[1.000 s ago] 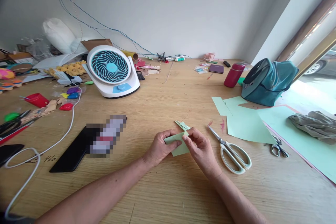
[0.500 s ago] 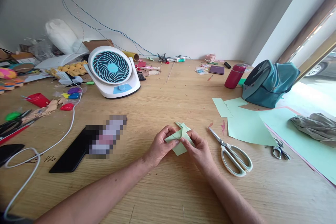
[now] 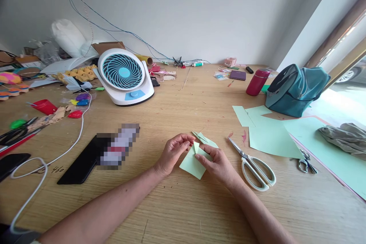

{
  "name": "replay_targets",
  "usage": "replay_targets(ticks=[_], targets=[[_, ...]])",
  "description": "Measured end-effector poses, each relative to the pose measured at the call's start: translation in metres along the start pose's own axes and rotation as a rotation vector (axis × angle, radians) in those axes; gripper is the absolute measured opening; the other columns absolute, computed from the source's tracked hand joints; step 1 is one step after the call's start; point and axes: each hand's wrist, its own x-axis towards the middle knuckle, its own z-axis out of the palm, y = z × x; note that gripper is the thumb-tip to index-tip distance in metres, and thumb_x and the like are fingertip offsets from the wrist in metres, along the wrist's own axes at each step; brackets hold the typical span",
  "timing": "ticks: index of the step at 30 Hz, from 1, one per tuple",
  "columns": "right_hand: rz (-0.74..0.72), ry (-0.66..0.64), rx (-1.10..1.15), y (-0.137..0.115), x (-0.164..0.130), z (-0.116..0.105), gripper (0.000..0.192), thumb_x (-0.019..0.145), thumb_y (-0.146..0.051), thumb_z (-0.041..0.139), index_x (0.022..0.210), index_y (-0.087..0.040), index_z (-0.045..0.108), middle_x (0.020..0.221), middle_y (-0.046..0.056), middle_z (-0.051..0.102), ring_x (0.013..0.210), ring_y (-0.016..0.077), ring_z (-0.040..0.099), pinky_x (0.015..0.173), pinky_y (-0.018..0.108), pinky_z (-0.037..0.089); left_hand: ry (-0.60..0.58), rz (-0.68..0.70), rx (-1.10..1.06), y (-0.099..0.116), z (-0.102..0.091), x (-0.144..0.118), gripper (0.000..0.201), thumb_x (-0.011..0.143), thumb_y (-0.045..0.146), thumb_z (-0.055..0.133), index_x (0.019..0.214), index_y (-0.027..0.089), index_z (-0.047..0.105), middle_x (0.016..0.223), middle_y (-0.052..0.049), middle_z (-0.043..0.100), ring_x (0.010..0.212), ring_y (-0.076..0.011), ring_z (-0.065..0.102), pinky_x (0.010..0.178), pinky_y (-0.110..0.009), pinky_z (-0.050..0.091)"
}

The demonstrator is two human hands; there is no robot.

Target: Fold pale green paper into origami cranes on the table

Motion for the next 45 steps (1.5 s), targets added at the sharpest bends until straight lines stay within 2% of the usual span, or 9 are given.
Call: replay_targets(ticks=[4, 9, 13, 18, 27, 30, 34, 39, 45], targets=[[0.005, -0.119, -0.003, -0.005, -0.001, -0.001, 0.033, 0.09, -0.05, 0.061, 0.106, -0.024, 0.072, 0.093, 0.005, 0.072, 0.084, 0.0248, 0.063, 0.073, 0.034, 0.052, -0.088, 0.038, 0.059, 0.005, -0.002, -0.001, 0.025, 0.089, 0.037, 0.063, 0.099, 0.017, 0.073, 0.101, -0.009, 0.071, 0.093, -0.0211, 0.065, 0.083, -0.03, 0.048], [0.002, -0.08, -0.022, -0.004, 0.0, -0.004, 0.036, 0.088, -0.051, 0.064, 0.111, -0.026, 0.072, 0.096, 0.005, 0.074, 0.086, 0.0249, 0.066, 0.072, 0.033, 0.053, -0.127, -0.005, 0.034, 0.003, -0.001, -0.004, 0.024, 0.088, 0.037, 0.064, 0.098, 0.018, 0.073, 0.093, -0.007, 0.072, 0.081, -0.0189, 0.065, 0.072, -0.027, 0.048], [-0.016, -0.063, 0.015, 0.002, 0.002, -0.005, 0.032, 0.087, -0.05, 0.066, 0.106, -0.026, 0.072, 0.099, 0.005, 0.073, 0.09, 0.0241, 0.065, 0.078, 0.034, 0.053, -0.146, -0.04, -0.008, 0.0, -0.001, -0.004, 0.022, 0.083, 0.036, 0.071, 0.095, 0.018, 0.07, 0.083, -0.004, 0.069, 0.068, -0.0142, 0.059, 0.064, -0.025, 0.044], [0.008, -0.086, 0.083, 0.003, 0.002, -0.005, 0.029, 0.086, -0.05, 0.067, 0.101, -0.025, 0.071, 0.1, 0.005, 0.073, 0.093, 0.0249, 0.065, 0.083, 0.037, 0.053, -0.241, -0.042, -0.019, 0.003, -0.001, -0.003, 0.022, 0.084, 0.036, 0.07, 0.098, 0.019, 0.069, 0.084, -0.003, 0.067, 0.067, -0.0115, 0.054, 0.066, -0.024, 0.042], [0.014, -0.136, 0.144, 0.0, 0.002, -0.005, 0.028, 0.085, -0.047, 0.068, 0.103, -0.026, 0.072, 0.098, 0.004, 0.072, 0.085, 0.0222, 0.065, 0.073, 0.033, 0.052, -0.076, 0.054, 0.057, -0.004, 0.0, 0.002, 0.022, 0.076, 0.032, 0.077, 0.083, 0.017, 0.062, 0.081, 0.0, 0.06, 0.07, -0.0105, 0.052, 0.069, -0.024, 0.043], [0.034, -0.174, 0.143, -0.001, 0.003, -0.004, 0.026, 0.085, -0.046, 0.069, 0.101, -0.025, 0.07, 0.091, 0.003, 0.07, 0.076, 0.0201, 0.063, 0.066, 0.031, 0.05, -0.042, 0.118, 0.162, -0.002, 0.001, 0.0, 0.02, 0.078, 0.029, 0.075, 0.08, 0.018, 0.059, 0.081, -0.001, 0.06, 0.074, -0.0123, 0.055, 0.073, -0.026, 0.044], [-0.008, -0.168, 0.027, -0.001, 0.003, -0.004, 0.026, 0.085, -0.048, 0.068, 0.092, -0.022, 0.069, 0.088, 0.003, 0.068, 0.076, 0.0197, 0.059, 0.066, 0.03, 0.047, 0.002, 0.24, 0.365, 0.002, 0.004, -0.004, 0.014, 0.08, 0.025, 0.071, 0.082, 0.019, 0.058, 0.083, -0.002, 0.064, 0.079, -0.0146, 0.059, 0.076, -0.027, 0.045], [-0.003, -0.231, -0.029, 0.006, 0.004, -0.005, 0.028, 0.087, -0.049, 0.066, 0.096, -0.022, 0.069, 0.078, 0.001, 0.063, 0.066, 0.016, 0.052, 0.058, 0.026, 0.041, 0.012, 0.368, 0.492, 0.003, 0.004, -0.008, 0.011, 0.08, 0.02, 0.07, 0.088, 0.02, 0.062, 0.087, -0.002, 0.067, 0.08, -0.0151, 0.06, 0.076, -0.028, 0.047], [-0.07, -0.158, -0.101, 0.007, 0.004, -0.003, 0.026, 0.087, -0.047, 0.066, 0.092, -0.022, 0.071, 0.081, 0.002, 0.065, 0.074, 0.0196, 0.054, 0.068, 0.03, 0.044, 0.005, 0.53, 0.587, 0.002, 0.003, -0.008, 0.006, 0.085, 0.019, 0.069, 0.09, 0.021, 0.065, 0.084, -0.002, 0.068, 0.084, -0.0163, 0.059, 0.079, -0.029, 0.049]])
